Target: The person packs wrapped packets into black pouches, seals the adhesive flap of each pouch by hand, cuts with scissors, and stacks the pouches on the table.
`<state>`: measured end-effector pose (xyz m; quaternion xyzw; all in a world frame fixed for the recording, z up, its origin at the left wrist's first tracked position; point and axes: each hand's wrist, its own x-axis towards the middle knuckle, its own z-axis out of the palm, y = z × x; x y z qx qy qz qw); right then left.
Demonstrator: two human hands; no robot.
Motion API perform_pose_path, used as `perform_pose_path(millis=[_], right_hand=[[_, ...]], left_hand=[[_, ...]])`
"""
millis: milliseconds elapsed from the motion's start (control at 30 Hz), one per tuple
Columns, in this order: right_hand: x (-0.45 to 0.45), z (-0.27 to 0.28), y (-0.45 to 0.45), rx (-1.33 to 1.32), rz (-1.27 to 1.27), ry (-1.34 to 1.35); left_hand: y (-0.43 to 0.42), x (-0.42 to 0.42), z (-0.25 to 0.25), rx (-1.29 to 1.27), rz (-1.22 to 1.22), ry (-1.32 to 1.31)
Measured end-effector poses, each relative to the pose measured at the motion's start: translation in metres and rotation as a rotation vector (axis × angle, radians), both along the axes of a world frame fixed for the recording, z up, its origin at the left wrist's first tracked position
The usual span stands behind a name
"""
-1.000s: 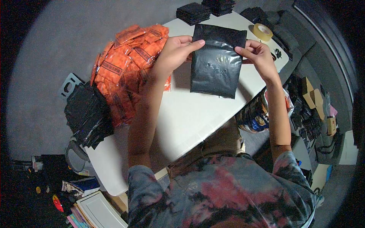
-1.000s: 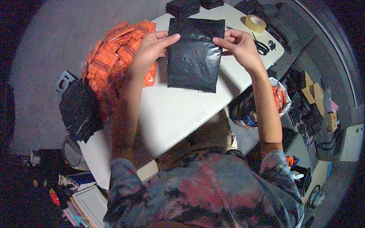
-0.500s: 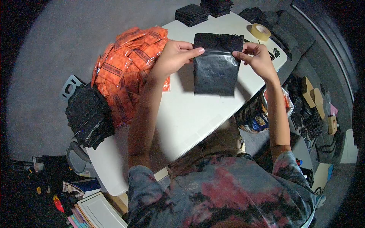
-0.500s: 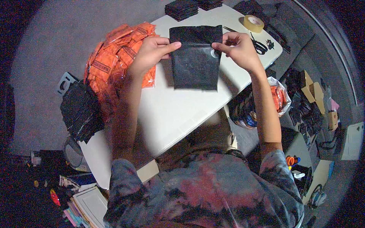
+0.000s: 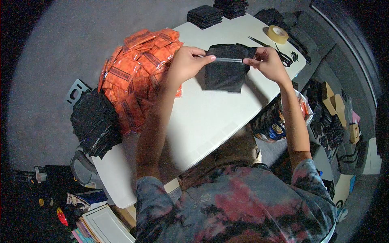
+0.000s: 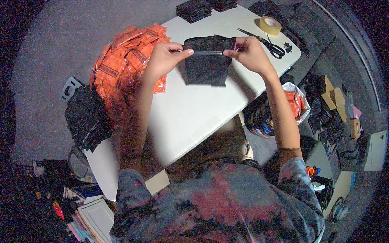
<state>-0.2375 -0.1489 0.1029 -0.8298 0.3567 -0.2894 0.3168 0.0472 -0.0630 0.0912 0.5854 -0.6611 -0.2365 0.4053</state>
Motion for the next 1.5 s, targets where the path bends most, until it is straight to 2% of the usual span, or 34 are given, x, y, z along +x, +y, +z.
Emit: perform_pose_path(millis=[33,67,100,167,200,233,300,400,433,500,533,567,633,667,700,767,1000,1267,1400,1500], right_hand=[[0.002,0.001,0.0,-0.21,-0.128,0.112],[-0.003,-0.016,-0.017,-0.227,-0.148,0.025],[-0.001,-0.014,-0.014,-0.225,-0.149,0.024],[0.003,-0.011,-0.003,-0.085,-0.102,-0.287],[-0.004,-0.022,-0.011,-0.316,-0.024,-0.197],[-0.008,-0.026,-0.01,-0.317,-0.009,-0.132],[-0.017,-0.055,-0.024,-0.352,0.055,-0.049],[-0.027,-0.086,-0.033,-0.324,0.013,0.104],[-0.028,-0.088,-0.034,-0.3,-0.03,0.149],[-0.033,-0.084,-0.031,-0.343,-0.116,0.151],[-0.031,-0.078,-0.022,-0.385,-0.199,0.155],[-0.023,-0.076,-0.011,-0.381,-0.204,0.155],[0.012,-0.072,0.027,-0.398,-0.122,0.038],[0.029,-0.071,0.047,-0.364,-0.066,0.099],[0.039,-0.072,0.06,-0.325,-0.009,0.159],[0.05,-0.093,0.058,-0.34,-0.007,0.198],[0.05,-0.104,0.056,-0.288,-0.005,0.22],[0.051,-0.109,0.054,-0.338,-0.006,0.217],[0.049,-0.108,0.057,-0.354,-0.007,0.185],[0.046,-0.105,0.061,-0.388,-0.021,0.201]], left_hand=[[-0.002,0.0,-0.003,-0.161,0.031,-0.049],[-0.005,0.0,-0.006,-0.359,0.003,-0.061],[0.002,-0.005,0.005,-0.356,0.002,-0.062],[0.022,-0.02,0.023,-0.429,-0.016,-0.2],[0.026,-0.026,0.021,-0.347,-0.072,-0.164],[0.029,-0.034,0.015,-0.344,-0.074,-0.164],[0.032,-0.055,0.0,-0.449,-0.236,-0.375],[0.037,-0.08,-0.008,-0.138,-0.384,-0.388],[0.032,-0.079,-0.018,-0.136,-0.387,-0.388],[0.015,-0.076,-0.043,-0.341,-0.246,-0.209],[0.015,-0.073,-0.038,-0.159,-0.204,-0.303],[0.008,-0.074,-0.048,-0.157,-0.21,-0.304],[-0.009,-0.072,-0.084,-0.417,-0.106,-0.539],[-0.01,-0.073,-0.089,-0.19,-0.144,-0.731],[-0.012,-0.076,-0.106,-0.236,-0.152,-0.706],[-0.015,-0.079,-0.123,-0.14,-0.228,-0.765],[-0.013,-0.081,-0.109,-0.027,-0.239,-0.783],[-0.015,-0.082,-0.118,-0.089,-0.23,-0.667],[-0.014,-0.083,-0.113,-0.066,-0.262,-0.676],[-0.013,-0.082,-0.115,-0.111,-0.264,-0.788]])
